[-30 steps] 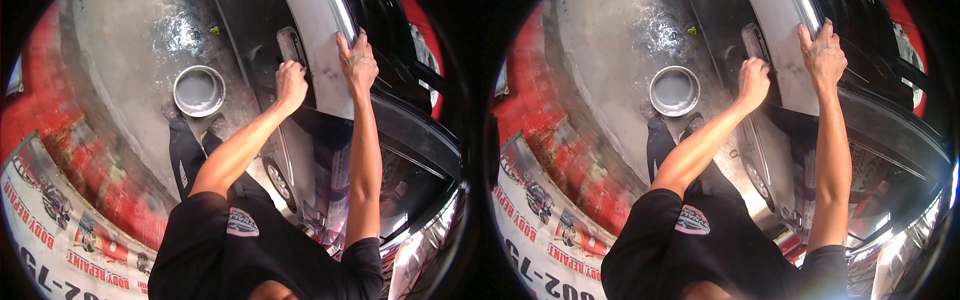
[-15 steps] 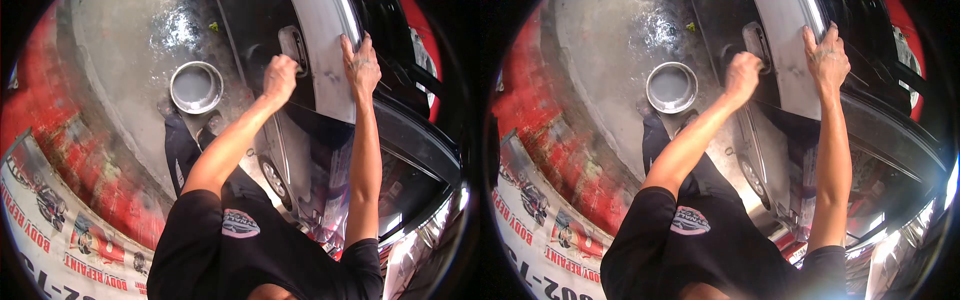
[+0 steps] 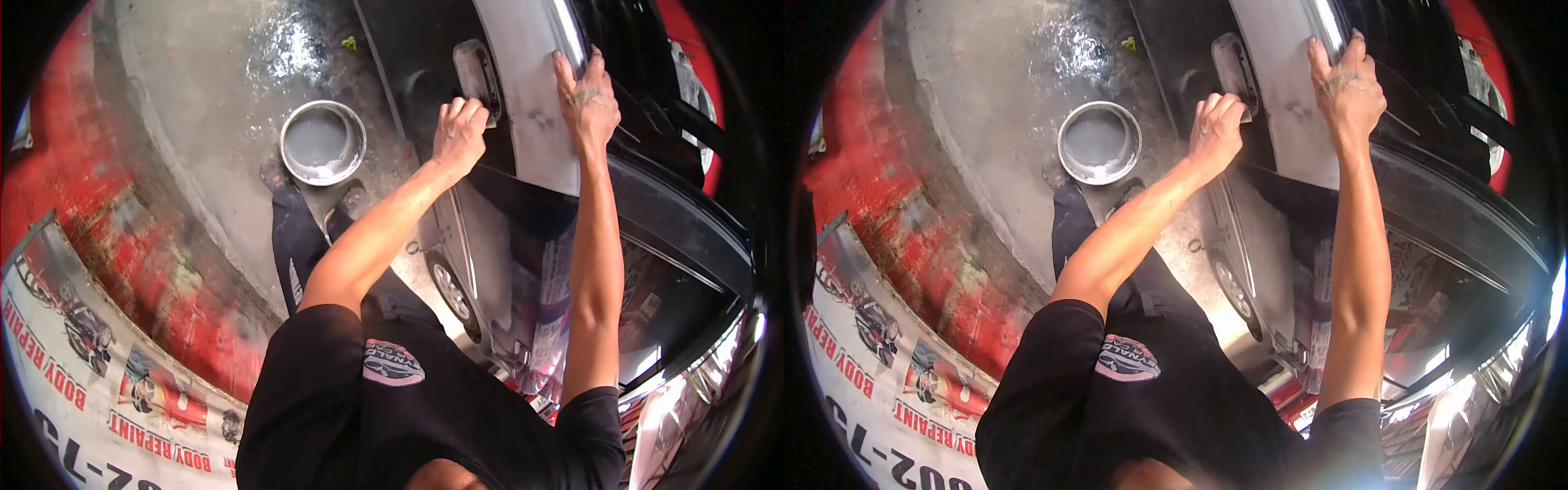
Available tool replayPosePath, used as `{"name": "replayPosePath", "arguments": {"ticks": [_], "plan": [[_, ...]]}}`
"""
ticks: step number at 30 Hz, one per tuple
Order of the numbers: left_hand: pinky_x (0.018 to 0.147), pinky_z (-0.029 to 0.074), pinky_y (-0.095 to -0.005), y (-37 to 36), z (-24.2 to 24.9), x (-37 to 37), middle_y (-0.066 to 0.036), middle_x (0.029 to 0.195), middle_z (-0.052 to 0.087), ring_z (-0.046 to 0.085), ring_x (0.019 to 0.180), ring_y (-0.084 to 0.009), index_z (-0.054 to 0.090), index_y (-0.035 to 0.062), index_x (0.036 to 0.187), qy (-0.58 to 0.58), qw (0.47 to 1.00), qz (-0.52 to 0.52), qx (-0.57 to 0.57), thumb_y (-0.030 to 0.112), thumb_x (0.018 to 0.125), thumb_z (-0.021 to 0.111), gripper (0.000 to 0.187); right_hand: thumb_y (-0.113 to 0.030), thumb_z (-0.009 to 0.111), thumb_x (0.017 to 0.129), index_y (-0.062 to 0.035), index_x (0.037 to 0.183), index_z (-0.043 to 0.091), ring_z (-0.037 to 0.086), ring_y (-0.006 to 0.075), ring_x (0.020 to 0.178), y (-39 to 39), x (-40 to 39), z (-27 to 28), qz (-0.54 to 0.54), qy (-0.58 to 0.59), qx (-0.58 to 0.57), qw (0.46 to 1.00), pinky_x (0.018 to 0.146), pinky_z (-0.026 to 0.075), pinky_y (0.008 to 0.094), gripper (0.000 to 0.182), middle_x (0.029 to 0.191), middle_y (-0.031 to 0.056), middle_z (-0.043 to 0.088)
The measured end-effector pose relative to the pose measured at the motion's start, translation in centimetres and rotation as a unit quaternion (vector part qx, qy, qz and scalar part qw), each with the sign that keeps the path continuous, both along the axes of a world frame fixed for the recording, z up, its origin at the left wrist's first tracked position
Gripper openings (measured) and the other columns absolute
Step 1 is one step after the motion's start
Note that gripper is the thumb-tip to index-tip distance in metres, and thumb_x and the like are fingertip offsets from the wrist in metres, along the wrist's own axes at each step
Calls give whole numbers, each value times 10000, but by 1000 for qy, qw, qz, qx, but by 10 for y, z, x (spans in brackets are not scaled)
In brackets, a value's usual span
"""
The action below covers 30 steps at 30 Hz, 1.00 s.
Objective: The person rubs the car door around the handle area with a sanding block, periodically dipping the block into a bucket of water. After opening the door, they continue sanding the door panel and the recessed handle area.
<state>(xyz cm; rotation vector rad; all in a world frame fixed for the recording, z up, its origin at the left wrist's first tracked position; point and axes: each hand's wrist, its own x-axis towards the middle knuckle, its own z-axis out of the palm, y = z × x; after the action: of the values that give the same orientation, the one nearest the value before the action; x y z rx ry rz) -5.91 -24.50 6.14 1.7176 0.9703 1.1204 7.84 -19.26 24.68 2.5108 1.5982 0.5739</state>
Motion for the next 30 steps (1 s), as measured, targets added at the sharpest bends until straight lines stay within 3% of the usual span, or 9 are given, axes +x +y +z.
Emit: {"name": "replayPosePath", "arguments": {"ticks": [1,5,13,17,19,23,27,29,30], "plan": [[898,467,-459,7,-1,1,-117,1000,664,596,1012,-334,698,15,934,36,999,-16,23,-59,782,672,171,-712,522,983,-84,1517,510,739,462,1026,3,0,2,-3,5,8,1000,902,580,554,824,1217,254,713],[858,498,-467,-3,27,28,-173,969,681,633,955,-382,687,-32,906,-129,963,91,-219,-63,859,673,58,-717,527,979,-89,1522,507,738,465,1032,6,-1,2,-28,4,5,1000,907,581,552,830,1217,255,713],[890,489,-468,6,-3,0,-153,997,687,625,990,-367,710,-8,991,14,1000,-24,7,-43,865,659,140,-709,532,975,-73,1514,516,736,470,1036,7,3,2,-9,7,6,1000,906,580,557,833,1205,263,714],[873,503,-490,-3,36,24,-184,984,685,637,958,-394,718,-44,901,-134,951,86,-264,-35,893,675,45,-699,535,981,-71,1507,522,736,472,1036,5,1,1,-18,-5,3,1000,901,581,558,820,1204,263,714],[879,496,-475,-5,28,20,-160,1008,691,636,980,-372,723,-24,948,-148,964,56,-214,-43,875,679,88,-700,536,979,-70,1506,522,737,470,1033,0,1,1,-12,4,-3,1000,898,583,555,822,1206,261,714],[920,476,-428,8,-17,-4,-79,1108,690,612,1078,-302,735,34,1027,21,998,-50,31,-36,827,658,226,-706,538,978,-67,1507,520,743,463,1021,4,9,0,0,-4,5,1000,889,588,552,830,1205,258,714],[940,487,-436,21,-24,-15,-82,1114,689,613,1077,-299,746,38,1018,59,995,-74,11,-14,820,659,222,-715,533,977,-61,1508,518,744,461,1019,3,4,2,-7,5,-5,1000,887,587,554,843,1204,260,714],[932,503,-444,25,-15,-5,-92,1118,687,611,1064,-316,741,21,1015,-31,997,43,-61,-37,806,650,236,-719,530,977,-59,1509,517,743,461,1021,5,3,2,-8,3,3,1000,890,585,554,848,1205,265,713],[932,518,-450,16,-10,-4,-115,1112,683,609,1047,-336,737,-14,1030,20,999,-24,-11,-82,786,638,272,-719,530,977,-59,1509,517,743,461,1021,1,4,2,-10,3,-1,1000,890,585,554,848,1205,265,713]]}}
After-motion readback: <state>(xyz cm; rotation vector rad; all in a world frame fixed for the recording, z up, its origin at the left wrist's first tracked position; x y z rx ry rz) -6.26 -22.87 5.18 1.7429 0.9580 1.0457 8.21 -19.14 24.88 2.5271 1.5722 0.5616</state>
